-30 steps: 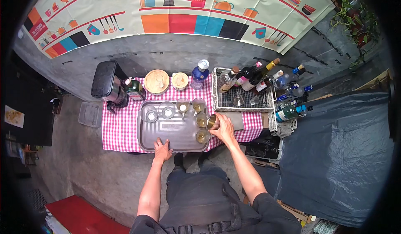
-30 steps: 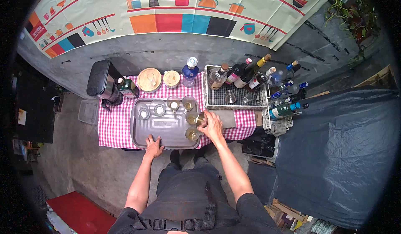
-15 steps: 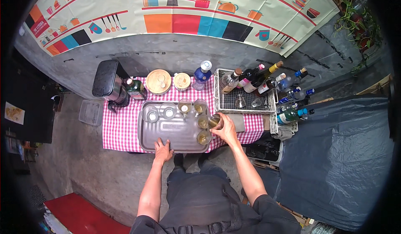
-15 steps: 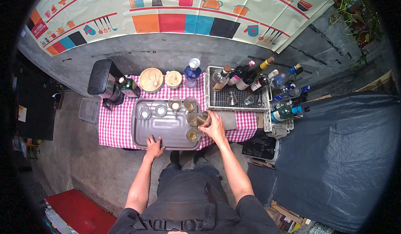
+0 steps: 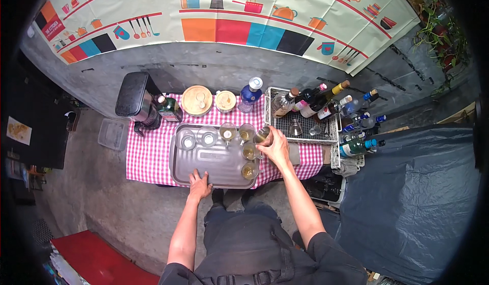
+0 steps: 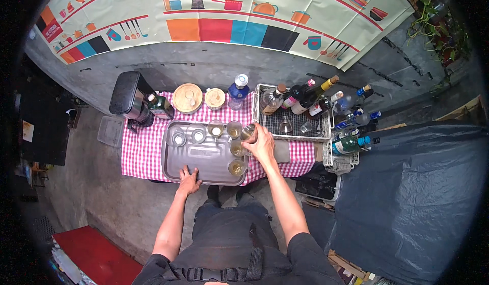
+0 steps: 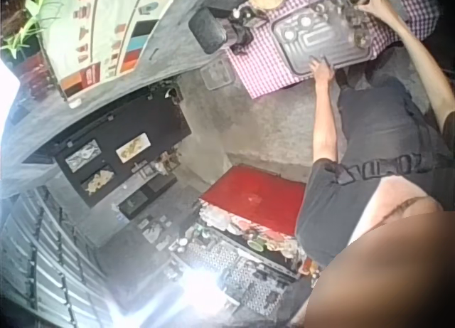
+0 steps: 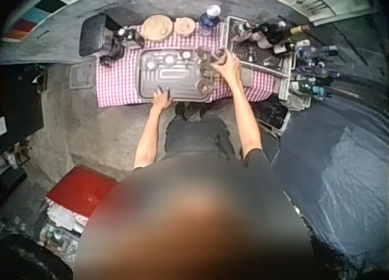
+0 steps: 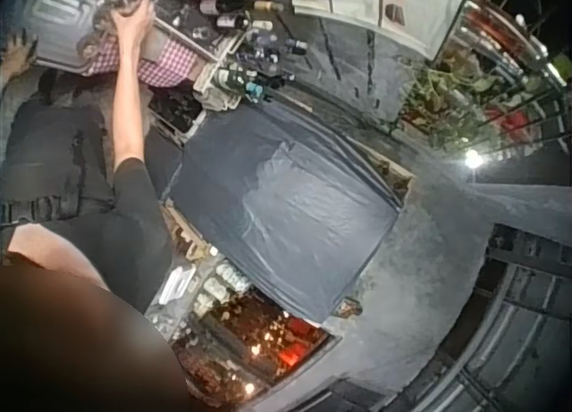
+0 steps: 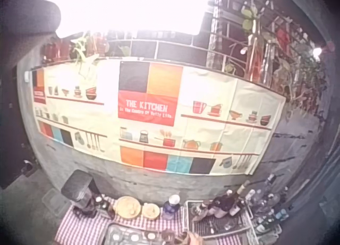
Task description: The person shakes a metal shaker, pours the liquid into several small glasses on a tray, and then opens a bottle to pour another liquid into a jigger.
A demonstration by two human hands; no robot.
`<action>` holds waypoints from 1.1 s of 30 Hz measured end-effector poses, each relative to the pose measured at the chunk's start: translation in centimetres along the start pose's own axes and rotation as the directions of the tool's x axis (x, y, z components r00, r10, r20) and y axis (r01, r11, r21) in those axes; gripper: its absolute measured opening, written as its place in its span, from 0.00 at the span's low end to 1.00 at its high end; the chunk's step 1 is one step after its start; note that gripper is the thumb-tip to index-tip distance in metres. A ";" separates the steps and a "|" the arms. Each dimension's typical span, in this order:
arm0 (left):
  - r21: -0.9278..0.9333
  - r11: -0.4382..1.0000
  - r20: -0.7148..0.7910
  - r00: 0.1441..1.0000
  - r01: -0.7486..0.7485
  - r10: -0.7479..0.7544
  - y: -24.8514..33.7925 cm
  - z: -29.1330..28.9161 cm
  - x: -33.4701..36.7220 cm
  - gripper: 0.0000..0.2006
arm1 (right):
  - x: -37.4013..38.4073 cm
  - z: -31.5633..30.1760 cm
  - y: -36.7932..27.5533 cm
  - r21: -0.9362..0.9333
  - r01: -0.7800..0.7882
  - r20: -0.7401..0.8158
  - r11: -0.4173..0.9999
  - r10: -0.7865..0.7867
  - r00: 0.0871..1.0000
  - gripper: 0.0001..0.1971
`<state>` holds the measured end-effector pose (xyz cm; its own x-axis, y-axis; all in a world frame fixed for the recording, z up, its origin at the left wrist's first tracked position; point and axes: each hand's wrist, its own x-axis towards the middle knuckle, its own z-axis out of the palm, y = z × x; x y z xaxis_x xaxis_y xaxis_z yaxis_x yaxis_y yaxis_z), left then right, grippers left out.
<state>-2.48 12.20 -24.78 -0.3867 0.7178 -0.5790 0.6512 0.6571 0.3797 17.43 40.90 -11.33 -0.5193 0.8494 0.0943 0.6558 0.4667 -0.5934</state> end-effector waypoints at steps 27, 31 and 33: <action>-0.023 1.000 0.008 1.000 0.020 -0.020 0.7 -0.5 -0.4 0.37 | 2.0 1.6 -1.0 -0.124 -0.017 0.038 0.992 0.022 0.999 0.46; -0.028 0.999 0.005 1.000 0.024 -0.024 0.5 -0.3 -0.3 0.37 | 2.1 1.2 -1.5 -0.138 -0.062 0.075 0.988 0.073 0.995 0.46; -0.024 0.999 0.010 1.000 0.026 -0.026 0.6 -0.4 -0.3 0.36 | 2.2 1.0 -1.6 -0.144 -0.076 0.098 0.987 0.090 0.991 0.47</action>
<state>-2.23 12.46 -24.04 -0.3969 0.6981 -0.5960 0.6249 0.6811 0.3816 14.70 41.74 -10.94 -0.5087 0.8601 -0.0382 0.7654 0.4315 -0.4775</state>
